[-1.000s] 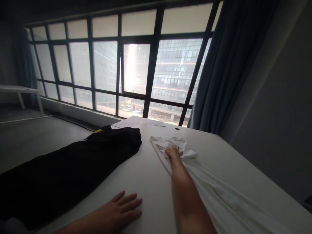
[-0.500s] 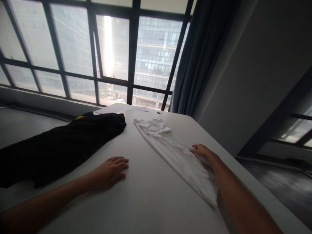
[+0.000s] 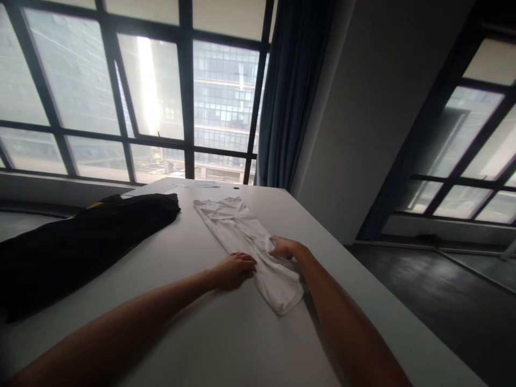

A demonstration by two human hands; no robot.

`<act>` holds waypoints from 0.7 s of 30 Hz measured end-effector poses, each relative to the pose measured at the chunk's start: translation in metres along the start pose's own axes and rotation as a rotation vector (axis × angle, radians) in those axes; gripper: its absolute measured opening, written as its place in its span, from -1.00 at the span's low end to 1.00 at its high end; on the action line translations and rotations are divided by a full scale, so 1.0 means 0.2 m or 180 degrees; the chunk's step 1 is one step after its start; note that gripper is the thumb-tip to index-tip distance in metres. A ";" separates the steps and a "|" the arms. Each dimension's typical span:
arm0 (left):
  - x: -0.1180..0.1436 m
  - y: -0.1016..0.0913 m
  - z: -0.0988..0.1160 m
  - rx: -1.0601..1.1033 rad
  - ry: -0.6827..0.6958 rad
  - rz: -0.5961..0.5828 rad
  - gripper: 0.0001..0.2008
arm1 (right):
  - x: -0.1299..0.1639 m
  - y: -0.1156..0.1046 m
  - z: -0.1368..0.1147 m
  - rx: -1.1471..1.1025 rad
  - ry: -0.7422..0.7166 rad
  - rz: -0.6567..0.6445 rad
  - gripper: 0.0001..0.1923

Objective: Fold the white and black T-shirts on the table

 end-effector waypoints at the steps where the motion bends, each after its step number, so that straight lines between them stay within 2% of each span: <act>1: 0.02 -0.02 -0.03 0.0062 0.0011 -0.0020 -0.79 | 0.02 0.00 0.00 0.0043 -0.0048 0.0014 -0.19; 3: 0.11 -0.09 -0.09 0.0260 0.0046 -0.0133 -0.79 | 0.07 0.01 0.00 0.0107 -0.0049 0.0032 -0.22; 5: 0.25 -0.18 -0.14 0.0578 0.0076 -0.0291 -0.77 | 0.11 0.04 -0.01 -0.0024 0.0011 -0.0116 -0.25; 8: 0.50 -0.33 -0.23 0.1123 -0.0170 -0.0444 -0.77 | 0.20 0.16 -0.12 -0.0448 -0.0232 -0.0709 -0.28; 10: 0.64 -0.42 -0.23 0.1359 -0.0267 -0.0527 -0.75 | 0.27 0.23 -0.23 -0.0628 -0.0543 -0.1169 -0.35; 12: 0.73 -0.46 -0.18 0.1417 -0.0308 -0.0725 -0.74 | 0.33 0.26 -0.30 -0.0633 -0.0793 -0.1247 -0.47; 13: 0.76 -0.46 -0.16 0.1392 -0.0334 -0.0835 -0.75 | 0.34 0.24 -0.33 -0.0553 -0.0911 -0.1073 -0.53; 15: 0.81 -0.47 -0.12 0.1260 -0.0423 -0.0886 -0.75 | 0.35 0.17 -0.36 -0.0231 -0.1155 -0.0373 -0.57; 17: 0.84 -0.49 -0.10 0.1070 -0.0497 -0.0757 -0.70 | 0.37 0.10 -0.36 0.0174 -0.1290 0.0351 -0.46; 18: 0.86 -0.49 -0.10 0.0986 -0.0512 -0.0696 -0.68 | 0.39 0.07 -0.36 0.0326 -0.1312 0.0588 -0.39; 21: 0.91 -0.48 -0.11 0.0887 -0.0525 -0.0750 -0.68 | 0.42 0.07 -0.37 0.0507 -0.1437 0.0733 -0.27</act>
Point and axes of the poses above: each hand's wrist, its own x-axis away from the middle knuckle, its own y-axis out of the palm, z = x × y, the point moved 9 cm from there along -x, towards the middle knuckle, and after that the axes turned 14 degrees about x, right-handed, at the moved point
